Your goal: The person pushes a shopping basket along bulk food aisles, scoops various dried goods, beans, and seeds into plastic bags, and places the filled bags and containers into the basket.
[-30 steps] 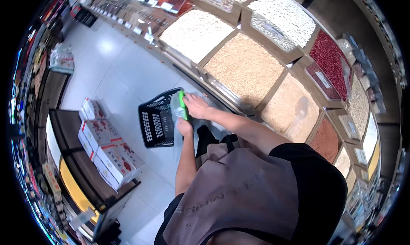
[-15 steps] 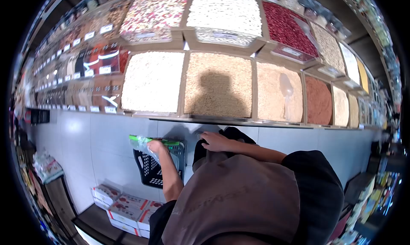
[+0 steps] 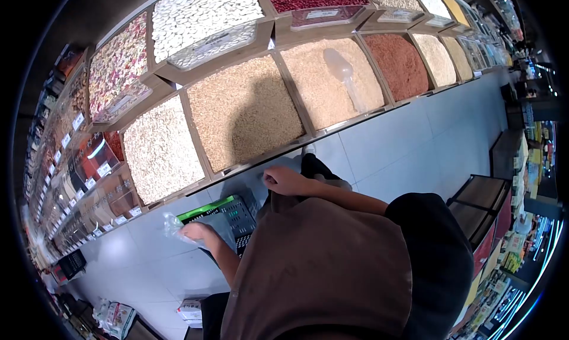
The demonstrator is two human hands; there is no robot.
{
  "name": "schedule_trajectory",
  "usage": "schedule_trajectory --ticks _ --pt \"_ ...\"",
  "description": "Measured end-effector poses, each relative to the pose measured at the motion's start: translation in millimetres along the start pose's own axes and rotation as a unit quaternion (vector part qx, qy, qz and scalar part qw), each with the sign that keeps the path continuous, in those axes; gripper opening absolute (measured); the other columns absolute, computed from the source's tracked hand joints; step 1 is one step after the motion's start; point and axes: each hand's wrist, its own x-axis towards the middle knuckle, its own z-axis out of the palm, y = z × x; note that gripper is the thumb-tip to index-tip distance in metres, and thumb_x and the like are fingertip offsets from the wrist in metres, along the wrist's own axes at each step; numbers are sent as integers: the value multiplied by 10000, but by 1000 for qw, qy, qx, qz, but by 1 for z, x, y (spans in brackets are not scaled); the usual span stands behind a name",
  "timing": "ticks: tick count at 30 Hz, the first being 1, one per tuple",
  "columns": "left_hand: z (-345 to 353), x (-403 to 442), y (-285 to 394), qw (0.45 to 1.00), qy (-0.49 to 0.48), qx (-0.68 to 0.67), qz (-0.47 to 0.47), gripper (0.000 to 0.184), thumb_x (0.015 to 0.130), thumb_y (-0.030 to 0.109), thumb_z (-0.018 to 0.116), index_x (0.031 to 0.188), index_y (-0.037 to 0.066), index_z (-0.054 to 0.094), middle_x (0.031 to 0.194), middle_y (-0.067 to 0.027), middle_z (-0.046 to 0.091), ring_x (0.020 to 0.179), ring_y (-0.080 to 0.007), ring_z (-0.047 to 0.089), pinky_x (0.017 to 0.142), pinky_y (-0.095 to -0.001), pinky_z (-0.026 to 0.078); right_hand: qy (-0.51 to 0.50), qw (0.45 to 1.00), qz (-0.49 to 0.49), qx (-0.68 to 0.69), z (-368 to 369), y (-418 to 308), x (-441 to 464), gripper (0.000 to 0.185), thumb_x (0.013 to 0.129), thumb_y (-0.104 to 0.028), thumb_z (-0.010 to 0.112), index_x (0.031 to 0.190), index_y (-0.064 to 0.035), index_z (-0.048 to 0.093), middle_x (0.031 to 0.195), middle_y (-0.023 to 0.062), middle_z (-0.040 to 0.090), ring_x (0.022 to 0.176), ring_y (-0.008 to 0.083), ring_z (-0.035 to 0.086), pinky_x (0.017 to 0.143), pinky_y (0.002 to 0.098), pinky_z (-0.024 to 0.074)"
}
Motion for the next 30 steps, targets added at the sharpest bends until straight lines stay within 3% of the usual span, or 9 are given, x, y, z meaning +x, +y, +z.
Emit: schedule_trajectory --ticks 3,5,8,12,18,20,23,29,30 --pt "-77 -53 75 993 -87 -73 -36 706 1050 491 197 1357 -86 466 1343 -318 511 1208 -454 520 1043 -466 412 -27 999 -2 29 -19 -12 -8 258 897 -250 648 982 -10 610 908 132 651 810 267 646 707 378 505" --pt "-106 -97 108 963 -107 -152 196 784 1025 576 209 1477 -60 287 1505 -315 304 1371 -437 346 1156 -420 280 -51 998 4 41 -46 -31 -6 297 904 -273 656 1026 -6 607 938 121 654 819 236 655 723 367 514" --pt "-124 -186 145 933 -224 -121 253 743 1032 547 164 1515 -15 215 1528 -283 285 1416 -435 258 1195 -428 182 -70 981 -34 179 -92 -57 -4 586 878 -377 710 1284 -9 503 1216 142 598 1031 232 635 873 370 507" --pt "-124 -289 151 716 -294 -67 630 563 1047 389 339 1419 -24 424 1456 -284 396 1363 -434 348 1145 -464 248 39 928 -180 324 -180 -85 -11 1105 785 -525 770 1536 -59 106 1542 180 271 1365 278 397 1097 420 359" --pt "-137 -396 165 467 -364 -26 805 537 903 305 624 1367 54 526 1215 -230 599 1083 -424 569 946 -506 444 165 938 -63 300 -282 -63 -50 370 853 -181 735 1160 -17 611 1041 68 671 983 171 637 869 326 501" --pt "-110 -395 153 472 -432 146 755 723 896 437 625 1452 36 394 1344 -255 522 1247 -392 493 1045 -498 374 154 907 -62 388 -293 -39 -61 296 868 -140 712 1123 -22 621 989 59 674 942 158 641 834 314 506" --pt "-50 -373 129 587 -478 -124 641 526 891 403 635 1279 54 566 1158 -178 625 1030 -345 610 908 -451 479 194 858 -56 472 -308 -28 -79 235 886 -102 684 1095 -4 639 934 52 682 859 142 650 790 295 511" --pt "-18 -332 167 586 -671 -447 -81 354 952 325 573 1176 55 617 1103 -126 660 998 -252 636 866 -369 500 233 877 -71 415 -355 -13 -113 267 826 -67 748 1066 14 661 916 45 689 808 130 656 767 284 519" --pt "-28 -339 172 582 -672 -452 -78 354 952 325 573 1176 55 617 1103 -126 660 998 -252 636 866 -369 500 244 889 -87 378 -365 -14 -116 286 795 -49 777 1051 12 666 920 43 688 817 122 653 761 278 520"
